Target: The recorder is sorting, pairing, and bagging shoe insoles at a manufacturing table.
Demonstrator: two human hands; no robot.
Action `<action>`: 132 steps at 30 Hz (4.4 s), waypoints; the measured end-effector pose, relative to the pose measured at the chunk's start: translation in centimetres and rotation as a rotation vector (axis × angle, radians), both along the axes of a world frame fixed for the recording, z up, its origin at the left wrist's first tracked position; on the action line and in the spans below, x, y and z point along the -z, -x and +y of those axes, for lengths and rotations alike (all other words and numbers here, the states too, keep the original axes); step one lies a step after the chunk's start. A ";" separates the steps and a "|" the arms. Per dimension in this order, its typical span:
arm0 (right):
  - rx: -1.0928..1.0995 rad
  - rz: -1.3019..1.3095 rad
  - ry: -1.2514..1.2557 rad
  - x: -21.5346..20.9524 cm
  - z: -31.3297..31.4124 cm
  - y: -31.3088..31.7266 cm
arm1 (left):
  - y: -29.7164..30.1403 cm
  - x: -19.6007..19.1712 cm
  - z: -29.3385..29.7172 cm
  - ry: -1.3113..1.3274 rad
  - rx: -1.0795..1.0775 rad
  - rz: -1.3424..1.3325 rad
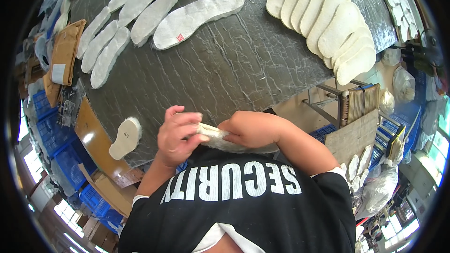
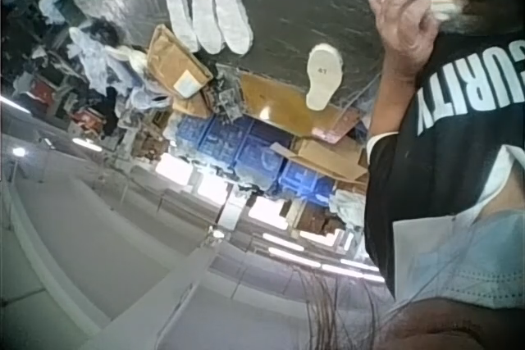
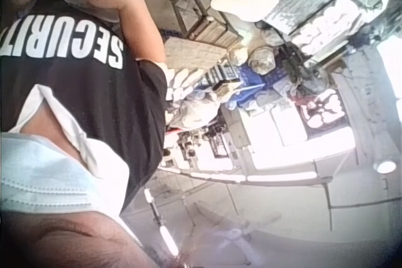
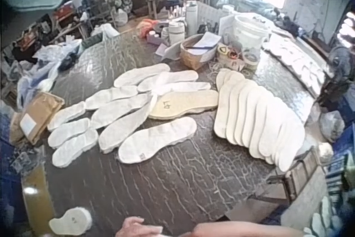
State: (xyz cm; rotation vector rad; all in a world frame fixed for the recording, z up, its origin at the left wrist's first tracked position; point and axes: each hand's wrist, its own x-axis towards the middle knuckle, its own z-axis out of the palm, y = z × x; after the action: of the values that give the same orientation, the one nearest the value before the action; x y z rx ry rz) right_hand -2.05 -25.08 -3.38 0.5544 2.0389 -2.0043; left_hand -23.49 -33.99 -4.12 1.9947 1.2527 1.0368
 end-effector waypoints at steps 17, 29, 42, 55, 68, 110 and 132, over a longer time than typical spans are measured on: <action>0.004 -0.033 -0.111 -1.3 -0.4 0.3 | 0.6 -2.6 1.5 0.111 0.152 0.285; 0.024 -0.088 -0.493 -2.5 -0.5 0.6 | -0.1 -0.4 1.5 -0.006 0.118 0.194; 0.217 -0.283 -1.057 -4.1 -1.8 -0.9 | 0.5 -4.8 3.0 -0.137 -0.148 0.031; 0.562 -0.012 -1.273 -6.3 -0.3 -1.0 | 0.0 -8.9 6.9 -0.363 -0.108 0.106; 0.458 -0.118 -1.257 -5.9 -3.2 -1.2 | -0.7 -10.2 4.9 -0.399 0.101 0.452; 0.565 0.259 -1.247 -7.4 -0.6 -6.5 | -5.4 -9.2 4.6 -0.128 -0.055 0.029; 0.528 0.529 -1.223 -6.6 2.5 -8.7 | -8.3 -7.5 4.3 0.009 -0.118 -0.508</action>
State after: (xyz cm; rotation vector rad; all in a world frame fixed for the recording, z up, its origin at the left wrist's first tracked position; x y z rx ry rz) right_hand 6.66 -22.57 3.21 0.8645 3.6751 -0.8236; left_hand -15.15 -29.74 3.42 1.5228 1.0933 1.4757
